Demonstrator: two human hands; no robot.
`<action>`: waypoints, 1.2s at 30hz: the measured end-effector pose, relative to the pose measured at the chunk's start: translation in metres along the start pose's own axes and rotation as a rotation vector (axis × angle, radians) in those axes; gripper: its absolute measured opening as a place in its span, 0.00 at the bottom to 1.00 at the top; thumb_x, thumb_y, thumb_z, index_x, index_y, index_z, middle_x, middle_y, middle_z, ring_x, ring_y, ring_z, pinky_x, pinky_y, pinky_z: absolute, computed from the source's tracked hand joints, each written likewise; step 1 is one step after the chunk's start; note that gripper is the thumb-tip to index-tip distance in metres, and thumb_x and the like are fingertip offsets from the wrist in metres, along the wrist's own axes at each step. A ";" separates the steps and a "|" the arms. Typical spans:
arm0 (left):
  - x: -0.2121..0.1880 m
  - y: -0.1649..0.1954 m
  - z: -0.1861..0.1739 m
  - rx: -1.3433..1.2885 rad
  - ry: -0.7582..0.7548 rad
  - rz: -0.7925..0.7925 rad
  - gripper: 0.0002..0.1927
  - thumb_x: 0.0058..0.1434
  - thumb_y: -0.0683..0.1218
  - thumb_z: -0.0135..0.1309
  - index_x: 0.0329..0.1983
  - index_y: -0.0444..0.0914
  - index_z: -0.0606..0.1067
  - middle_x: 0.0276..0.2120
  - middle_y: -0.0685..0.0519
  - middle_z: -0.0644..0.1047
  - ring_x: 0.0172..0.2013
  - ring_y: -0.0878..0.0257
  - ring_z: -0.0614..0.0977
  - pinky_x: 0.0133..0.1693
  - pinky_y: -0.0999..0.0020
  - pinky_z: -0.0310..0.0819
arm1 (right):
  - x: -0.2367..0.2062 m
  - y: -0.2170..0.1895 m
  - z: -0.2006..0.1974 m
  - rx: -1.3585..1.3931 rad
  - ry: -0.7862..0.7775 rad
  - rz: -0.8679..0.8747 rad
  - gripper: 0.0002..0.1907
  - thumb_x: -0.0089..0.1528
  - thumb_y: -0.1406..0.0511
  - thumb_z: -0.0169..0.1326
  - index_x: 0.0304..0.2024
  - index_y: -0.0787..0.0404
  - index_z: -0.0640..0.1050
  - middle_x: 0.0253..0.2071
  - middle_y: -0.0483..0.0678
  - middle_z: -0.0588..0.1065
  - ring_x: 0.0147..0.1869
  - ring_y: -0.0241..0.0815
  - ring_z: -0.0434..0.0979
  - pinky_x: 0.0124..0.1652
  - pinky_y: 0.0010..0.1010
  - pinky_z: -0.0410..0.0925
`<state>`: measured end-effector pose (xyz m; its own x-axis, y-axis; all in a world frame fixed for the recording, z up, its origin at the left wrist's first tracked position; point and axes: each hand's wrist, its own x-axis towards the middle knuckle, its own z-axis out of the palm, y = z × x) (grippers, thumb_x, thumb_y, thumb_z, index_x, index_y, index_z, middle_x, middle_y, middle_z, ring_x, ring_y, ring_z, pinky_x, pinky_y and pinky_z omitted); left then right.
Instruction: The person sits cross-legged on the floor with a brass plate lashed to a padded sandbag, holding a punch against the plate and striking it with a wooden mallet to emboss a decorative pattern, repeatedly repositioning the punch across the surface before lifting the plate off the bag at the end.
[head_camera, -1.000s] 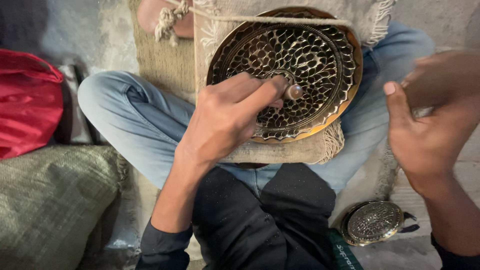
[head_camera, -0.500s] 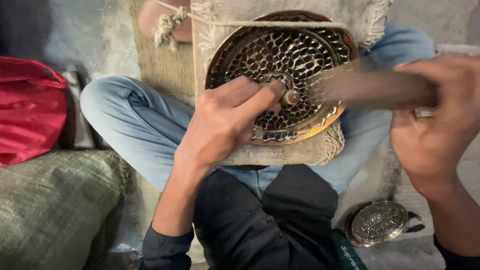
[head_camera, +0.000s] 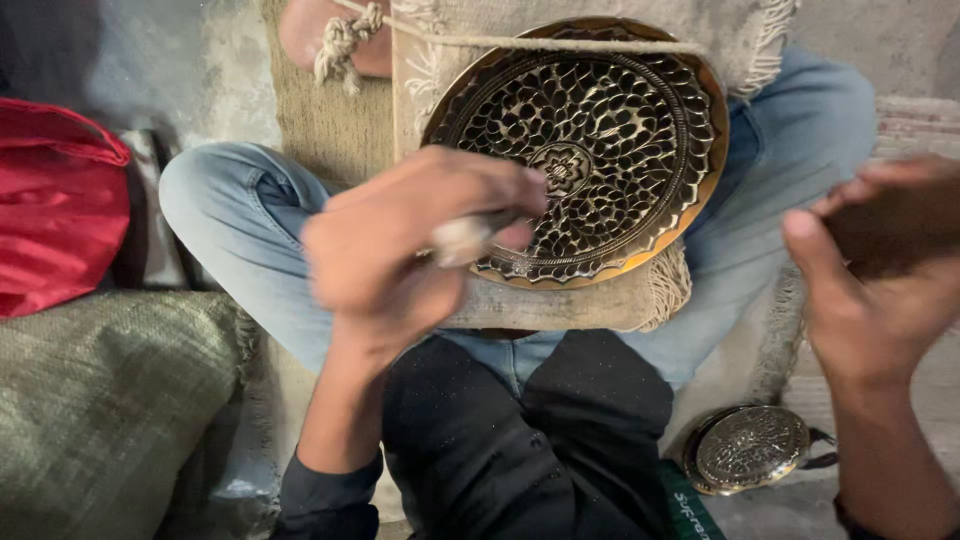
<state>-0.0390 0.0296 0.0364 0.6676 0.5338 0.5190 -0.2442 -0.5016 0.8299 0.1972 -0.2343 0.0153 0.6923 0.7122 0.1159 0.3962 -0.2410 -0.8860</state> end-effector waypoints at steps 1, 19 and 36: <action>0.001 0.006 -0.002 -0.040 0.029 -0.027 0.21 0.63 0.26 0.59 0.55 0.37 0.73 0.45 0.51 0.82 0.44 0.64 0.88 0.46 0.76 0.87 | -0.010 0.012 -0.001 0.171 0.038 0.071 0.19 0.70 0.78 0.61 0.57 0.62 0.68 0.46 0.44 0.69 0.49 0.37 0.71 0.54 0.28 0.68; -0.012 -0.013 0.011 0.334 -0.354 -0.016 0.22 0.63 0.33 0.55 0.59 0.42 0.75 0.39 0.52 0.81 0.38 0.57 0.84 0.40 0.62 0.80 | -0.043 0.042 -0.009 0.087 -0.038 0.155 0.17 0.69 0.69 0.64 0.54 0.64 0.70 0.46 0.48 0.76 0.49 0.38 0.79 0.55 0.29 0.74; -0.013 -0.018 0.013 0.297 -0.344 -0.057 0.26 0.54 0.33 0.57 0.58 0.38 0.73 0.40 0.50 0.81 0.39 0.53 0.83 0.38 0.58 0.78 | 0.007 -0.013 -0.011 -0.751 -0.143 -0.149 0.16 0.61 0.82 0.63 0.47 0.68 0.73 0.41 0.50 0.74 0.42 0.37 0.73 0.45 0.26 0.67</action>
<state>-0.0344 0.0232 0.0118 0.8812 0.3342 0.3344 -0.0216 -0.6782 0.7345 0.2037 -0.2336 0.0323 0.5356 0.8379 0.1051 0.8163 -0.4818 -0.3186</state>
